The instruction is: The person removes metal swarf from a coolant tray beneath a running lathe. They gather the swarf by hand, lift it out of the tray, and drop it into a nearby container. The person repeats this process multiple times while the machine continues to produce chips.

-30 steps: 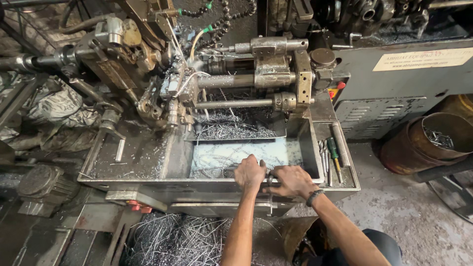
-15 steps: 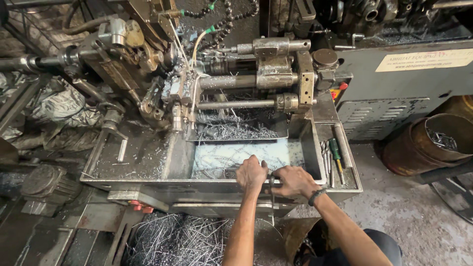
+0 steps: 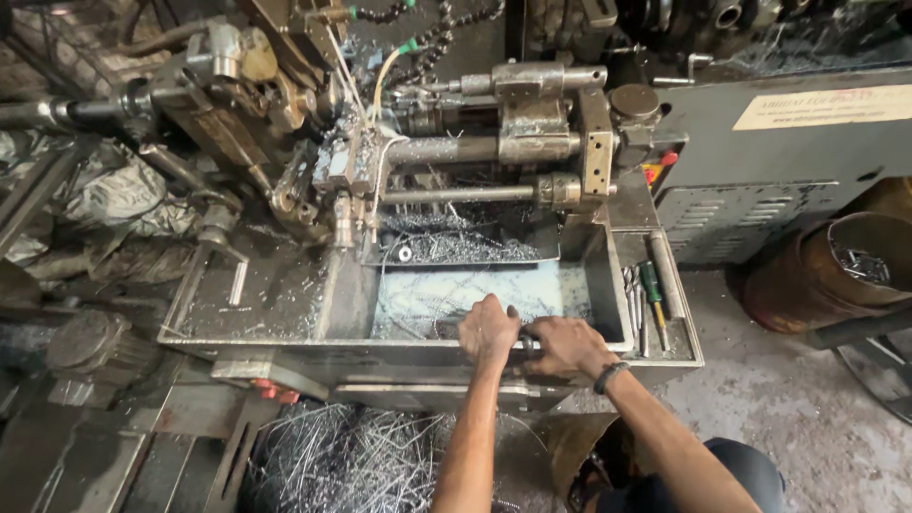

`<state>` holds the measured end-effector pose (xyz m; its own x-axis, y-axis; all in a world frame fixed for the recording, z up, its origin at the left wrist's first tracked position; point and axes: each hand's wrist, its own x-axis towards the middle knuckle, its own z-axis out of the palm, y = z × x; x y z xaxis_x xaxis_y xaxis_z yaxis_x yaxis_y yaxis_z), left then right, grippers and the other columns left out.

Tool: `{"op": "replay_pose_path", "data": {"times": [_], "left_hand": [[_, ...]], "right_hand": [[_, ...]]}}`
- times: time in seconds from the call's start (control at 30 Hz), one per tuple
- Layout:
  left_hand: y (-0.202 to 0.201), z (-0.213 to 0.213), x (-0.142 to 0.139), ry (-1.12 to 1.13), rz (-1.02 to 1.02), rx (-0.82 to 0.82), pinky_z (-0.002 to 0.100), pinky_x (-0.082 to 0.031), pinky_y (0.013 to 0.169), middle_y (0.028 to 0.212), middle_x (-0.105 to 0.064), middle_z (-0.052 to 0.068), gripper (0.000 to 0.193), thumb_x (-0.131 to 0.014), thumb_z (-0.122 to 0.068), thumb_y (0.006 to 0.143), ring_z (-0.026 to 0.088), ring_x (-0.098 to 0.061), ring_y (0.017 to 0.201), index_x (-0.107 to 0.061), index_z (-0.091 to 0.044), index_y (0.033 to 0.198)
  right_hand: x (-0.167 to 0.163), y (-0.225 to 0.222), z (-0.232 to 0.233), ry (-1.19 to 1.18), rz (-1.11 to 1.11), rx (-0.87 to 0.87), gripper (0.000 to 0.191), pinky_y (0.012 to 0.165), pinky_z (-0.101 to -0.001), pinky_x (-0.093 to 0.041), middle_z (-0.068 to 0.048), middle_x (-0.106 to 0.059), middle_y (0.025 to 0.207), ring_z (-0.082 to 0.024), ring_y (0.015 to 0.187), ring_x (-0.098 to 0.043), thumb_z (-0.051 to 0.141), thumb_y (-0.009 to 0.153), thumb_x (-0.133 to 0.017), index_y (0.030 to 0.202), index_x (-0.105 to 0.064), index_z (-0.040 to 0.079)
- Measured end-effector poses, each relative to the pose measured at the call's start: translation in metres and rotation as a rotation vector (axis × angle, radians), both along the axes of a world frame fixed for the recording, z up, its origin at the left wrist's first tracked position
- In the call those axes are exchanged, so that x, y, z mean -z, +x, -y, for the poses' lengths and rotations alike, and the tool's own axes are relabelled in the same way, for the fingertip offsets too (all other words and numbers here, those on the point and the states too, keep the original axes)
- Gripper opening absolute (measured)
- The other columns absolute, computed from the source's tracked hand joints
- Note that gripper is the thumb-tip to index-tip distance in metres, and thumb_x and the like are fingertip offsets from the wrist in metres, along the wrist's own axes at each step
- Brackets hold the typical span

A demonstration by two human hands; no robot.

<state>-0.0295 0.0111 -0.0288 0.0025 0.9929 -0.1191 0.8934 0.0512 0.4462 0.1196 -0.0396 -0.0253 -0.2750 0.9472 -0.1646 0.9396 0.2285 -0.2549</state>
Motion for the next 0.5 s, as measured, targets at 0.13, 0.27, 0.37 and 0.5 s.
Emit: {"op": "replay_pose_path", "data": {"times": [0.13, 0.27, 0.37, 0.5], "left_hand": [[0.001, 0.000, 0.000, -0.027, 0.008, 0.007, 0.046, -0.059, 0.078, 0.098, -0.075, 0.019, 0.039, -0.067, -0.044, 0.091, 0.034, -0.075, 0.090, -0.074, -0.006, 0.101], [0.002, -0.001, -0.002, -0.065, -0.003, 0.011, 0.045, -0.059, 0.078, 0.097, -0.076, 0.017, 0.038, -0.065, -0.044, 0.091, 0.032, -0.076, 0.090, -0.074, -0.008, 0.101], [0.002, 0.000, -0.003, -0.045, 0.006, 0.008, 0.045, -0.059, 0.077, 0.095, -0.076, 0.016, 0.037, -0.066, -0.044, 0.090, 0.033, -0.075, 0.090, -0.073, -0.008, 0.101], [0.002, 0.001, -0.003, -0.044, 0.010, 0.002, 0.045, -0.059, 0.077, 0.094, -0.076, 0.016, 0.037, -0.065, -0.043, 0.092, 0.033, -0.076, 0.088, -0.073, -0.009, 0.101]], "right_hand": [[-0.008, 0.000, 0.003, -0.139, 0.045, 0.032, 0.088, 0.092, -0.0484, -0.056, -0.018, -0.072, 0.106, -0.037, 0.103, -0.070, 0.084, 0.066, -0.072, 0.111, -0.071, 0.008], [-0.011, 0.000, 0.003, -0.104, 0.021, 0.029, 0.090, 0.091, -0.0492, -0.055, -0.019, -0.073, 0.104, -0.038, 0.103, -0.069, 0.083, 0.062, -0.074, 0.109, -0.070, 0.007], [-0.007, 0.000, 0.004, -0.050, 0.014, 0.028, 0.088, 0.089, -0.0509, -0.054, -0.020, -0.072, 0.103, -0.039, 0.101, -0.069, 0.081, 0.062, -0.076, 0.110, -0.070, 0.007], [0.000, 0.002, 0.003, -0.079, 0.075, 0.041, 0.087, 0.089, -0.0484, -0.055, -0.017, -0.073, 0.102, -0.036, 0.100, -0.070, 0.082, 0.064, -0.075, 0.104, -0.069, 0.005]]}}
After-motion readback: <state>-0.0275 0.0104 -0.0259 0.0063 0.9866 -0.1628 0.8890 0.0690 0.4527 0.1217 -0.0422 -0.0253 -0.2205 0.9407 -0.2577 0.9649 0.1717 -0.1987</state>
